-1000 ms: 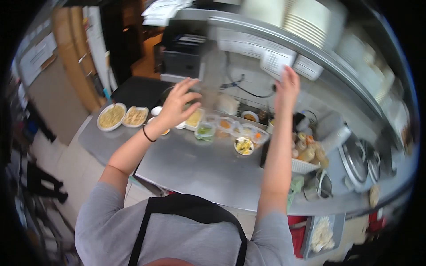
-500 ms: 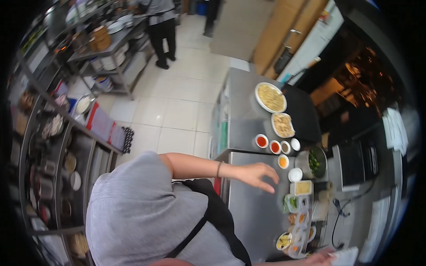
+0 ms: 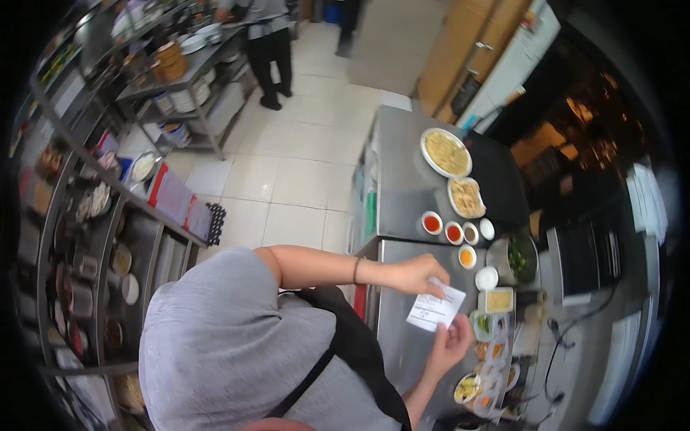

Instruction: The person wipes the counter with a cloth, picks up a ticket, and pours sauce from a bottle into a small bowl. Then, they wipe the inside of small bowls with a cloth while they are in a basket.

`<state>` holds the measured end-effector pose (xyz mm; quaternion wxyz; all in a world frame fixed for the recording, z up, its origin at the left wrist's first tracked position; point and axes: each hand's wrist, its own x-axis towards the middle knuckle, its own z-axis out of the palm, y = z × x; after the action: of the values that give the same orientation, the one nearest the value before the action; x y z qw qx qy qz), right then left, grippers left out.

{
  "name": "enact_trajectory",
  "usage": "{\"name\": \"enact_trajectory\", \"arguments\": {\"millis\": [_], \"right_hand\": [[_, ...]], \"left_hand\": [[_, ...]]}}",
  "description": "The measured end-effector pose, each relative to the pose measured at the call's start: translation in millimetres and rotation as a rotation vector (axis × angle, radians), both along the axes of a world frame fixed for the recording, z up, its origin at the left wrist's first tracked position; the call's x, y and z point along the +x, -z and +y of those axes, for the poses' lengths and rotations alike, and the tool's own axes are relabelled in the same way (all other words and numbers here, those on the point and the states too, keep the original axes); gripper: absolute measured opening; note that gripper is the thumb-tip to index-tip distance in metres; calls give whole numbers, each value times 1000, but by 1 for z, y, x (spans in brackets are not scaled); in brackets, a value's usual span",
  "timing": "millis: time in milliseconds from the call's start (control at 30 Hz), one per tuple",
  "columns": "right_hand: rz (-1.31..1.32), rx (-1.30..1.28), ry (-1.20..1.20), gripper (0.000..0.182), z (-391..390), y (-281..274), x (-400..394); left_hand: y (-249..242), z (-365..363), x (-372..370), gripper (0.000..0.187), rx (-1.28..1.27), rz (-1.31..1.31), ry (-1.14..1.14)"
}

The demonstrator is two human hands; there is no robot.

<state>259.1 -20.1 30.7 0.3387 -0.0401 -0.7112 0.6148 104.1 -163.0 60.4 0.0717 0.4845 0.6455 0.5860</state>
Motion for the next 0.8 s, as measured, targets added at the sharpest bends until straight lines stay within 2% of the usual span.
{"name": "enact_trajectory", "arguments": {"millis": [67,100,133,167,233,267,400,533,667,733,800], "right_hand": [[-155,377,96,19,5,-18,6],[-120,577,197,19,0,-30,6],[-118,560,182,22,4,-33,10],[-95,602,225,25,10,-31,14],[-88,706,334,28,27,-38,26],[-98,762,395,28,36,-44,33],[-71,750,764,27,77,-73,71],[38,721,1071,22,112,-125,110],[204,572,1192,23,141,-163,142],[390,402,1133,23,154,-175,149],[431,342,1123,23,166,-181,158]], "left_hand": [[-11,2,1,19,21,9,62],[-9,8,-1,17,13,8,72],[-17,10,-1,15,-75,-98,115],[-13,17,-4,13,-24,-60,113],[-24,17,-2,8,-34,-393,135],[-28,14,-8,9,-84,-385,123],[-24,13,-24,10,-80,-484,129],[4,17,-24,8,-152,-525,197],[22,29,-8,9,-202,-601,285],[22,36,-1,10,-230,-601,333],[21,40,1,11,-235,-581,371]]}}
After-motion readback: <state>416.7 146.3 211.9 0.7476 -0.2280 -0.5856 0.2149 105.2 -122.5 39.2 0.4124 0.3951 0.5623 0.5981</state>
